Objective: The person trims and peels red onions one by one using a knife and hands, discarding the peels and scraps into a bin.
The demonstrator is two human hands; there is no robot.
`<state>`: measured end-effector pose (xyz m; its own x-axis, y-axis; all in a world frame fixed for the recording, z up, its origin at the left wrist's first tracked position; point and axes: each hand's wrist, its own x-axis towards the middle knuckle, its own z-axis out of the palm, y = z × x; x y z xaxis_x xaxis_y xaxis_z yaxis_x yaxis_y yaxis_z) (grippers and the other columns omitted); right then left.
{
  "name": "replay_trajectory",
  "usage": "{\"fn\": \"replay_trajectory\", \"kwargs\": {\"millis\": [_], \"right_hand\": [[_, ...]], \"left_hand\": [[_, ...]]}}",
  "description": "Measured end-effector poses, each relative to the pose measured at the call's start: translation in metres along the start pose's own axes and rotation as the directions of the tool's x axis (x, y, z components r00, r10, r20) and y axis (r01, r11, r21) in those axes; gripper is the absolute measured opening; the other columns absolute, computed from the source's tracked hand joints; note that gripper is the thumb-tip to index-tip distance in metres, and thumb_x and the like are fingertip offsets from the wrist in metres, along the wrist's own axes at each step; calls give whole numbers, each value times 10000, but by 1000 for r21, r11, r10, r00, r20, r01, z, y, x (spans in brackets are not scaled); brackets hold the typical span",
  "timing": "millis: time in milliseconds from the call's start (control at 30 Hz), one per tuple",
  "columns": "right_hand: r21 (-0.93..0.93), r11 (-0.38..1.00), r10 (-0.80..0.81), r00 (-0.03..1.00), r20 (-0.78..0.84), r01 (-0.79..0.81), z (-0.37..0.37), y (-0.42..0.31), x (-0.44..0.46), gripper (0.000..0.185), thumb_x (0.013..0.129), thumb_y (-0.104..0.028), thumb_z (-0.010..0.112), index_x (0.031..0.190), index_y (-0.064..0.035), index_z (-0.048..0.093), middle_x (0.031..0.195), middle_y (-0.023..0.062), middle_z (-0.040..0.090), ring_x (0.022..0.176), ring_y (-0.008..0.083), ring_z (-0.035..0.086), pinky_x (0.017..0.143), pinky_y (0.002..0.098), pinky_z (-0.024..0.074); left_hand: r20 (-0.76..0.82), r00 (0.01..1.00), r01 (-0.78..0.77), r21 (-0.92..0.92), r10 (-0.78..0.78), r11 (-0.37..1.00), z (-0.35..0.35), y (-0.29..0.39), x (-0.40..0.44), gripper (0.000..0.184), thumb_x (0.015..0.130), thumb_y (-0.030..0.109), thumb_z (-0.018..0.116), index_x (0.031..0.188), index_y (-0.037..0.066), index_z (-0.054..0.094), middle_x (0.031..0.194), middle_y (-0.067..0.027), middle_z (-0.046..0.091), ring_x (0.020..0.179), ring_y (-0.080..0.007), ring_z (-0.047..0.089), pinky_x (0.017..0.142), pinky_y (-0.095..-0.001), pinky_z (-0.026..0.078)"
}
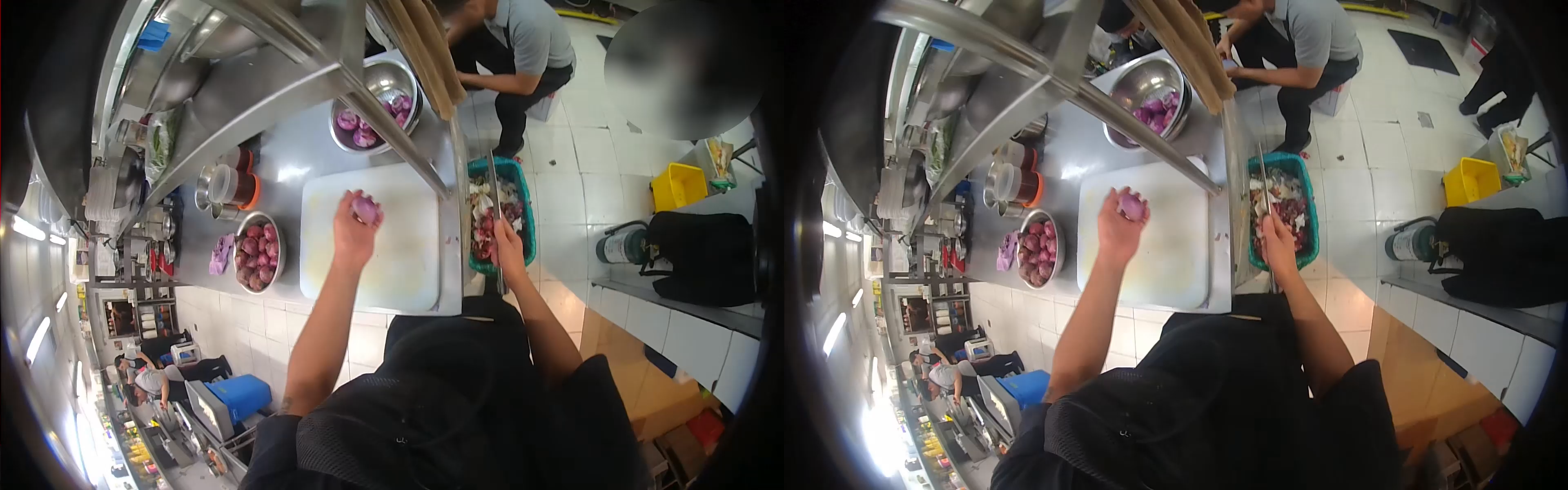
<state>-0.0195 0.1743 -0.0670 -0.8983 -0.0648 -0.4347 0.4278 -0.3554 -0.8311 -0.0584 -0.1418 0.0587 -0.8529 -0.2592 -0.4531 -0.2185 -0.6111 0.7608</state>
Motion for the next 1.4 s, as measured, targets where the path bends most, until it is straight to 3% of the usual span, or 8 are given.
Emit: {"fn": "replay_trajectory", "kwargs": {"millis": [400, 500, 567, 833, 900, 967, 1067, 1400], "right_hand": [[-169, 948, -284, 957, -61, 270, 21, 43, -52, 482, 1075, -282, 539, 1522, -117, 468, 705, -99, 469, 478, -6, 370, 418, 185, 285], [-503, 695, -561, 825, 68, 514, 39, 31, -80, 586, 1018, -95, 571, 1566, -40, 371, 1354, 55, 592, 1024, 97, 570, 884, 229, 456], [-465, 845, -272, 961, 50, 264, 58, 15, -115, 616, 996, -48, 552, 1577, -42, 345, 1530, 111, 491, 1104, 121, 571, 922, 249, 465], [-607, 794, 110, 989, 97, -29, 112, -28, -141, 606, 1014, -72, 533, 1585, -46, 331, 877, 64, 692, 529, 59, 493, 494, 234, 424], [-628, 777, 153, 981, 119, -45, 130, -45, -138, 475, 1025, -118, 528, 1477, 8, 458, 617, 26, 557, 442, 108, 481, 428, 281, 413], [-788, 600, 384, 913, 136, -135, 138, -59, -135, 270, 1030, -147, 517, 1233, 27, 561, 588, 49, 553, 445, 131, 513, 428, 290, 416], [-746, 648, 368, 920, 132, -152, 143, -51, -128, 163, 1029, -170, 519, 1052, -12, 550, 554, 54, 532, 446, 152, 526, 432, 305, 425], [-649, 734, 325, 943, 79, -199, 128, -23, -125, 190, 1005, -203, 548, 1046, -17, 548, 552, 38, 519, 462, 152, 541, 437, 310, 432]], "left_hand": [[75, 689, -720, -47, 721, 692, 34, 156, -26, 533, 1032, 331, 553, 1456, 41, 410, 1418, -129, 495, 1187, -271, 566, 1006, -433, 476], [-99, 599, -765, 225, 795, 604, -61, 179, -4, 426, 1015, 174, 612, 1398, 40, 481, 1328, -90, 565, 1075, -211, 609, 891, -366, 527], [-290, 593, -694, 289, 751, 660, -127, 195, -9, 392, 1005, 138, 603, 1370, 37, 502, 1305, -78, 569, 1068, -197, 606, 870, -341, 525], [-521, 515, -375, 577, 681, 725, -339, 223, -14, 381, 888, 17, 643, 1264, -12, 590, 1258, -143, 593, 1009, -229, 651, 805, -312, 552], [-268, 713, -120, 864, 648, 489, -350, 225, -9, 330, 839, 67, 693, 1166, 24, 679, 1240, -151, 618, 1063, -286, 644, 857, -356, 555], [152, 689, 57, 963, 709, -262, -329, 222, -15, 438, 799, 73, 709, 1234, 94, 661, 1264, -152, 598, 1154, -347, 594, 945, -432, 530], [156, 760, 174, 887, 631, -429, -323, 217, 5, 451, 794, 78, 701, 1238, 136, 641, 1297, -153, 566, 1225, -380, 541, 1001, -481, 492], [255, 681, -192, 967, 686, -168, -286, 219, -3, 456, 746, 79, 724, 1183, 1, 617, 1115, -220, 658, 1065, -405, 627, 932, -455, 510]]}}
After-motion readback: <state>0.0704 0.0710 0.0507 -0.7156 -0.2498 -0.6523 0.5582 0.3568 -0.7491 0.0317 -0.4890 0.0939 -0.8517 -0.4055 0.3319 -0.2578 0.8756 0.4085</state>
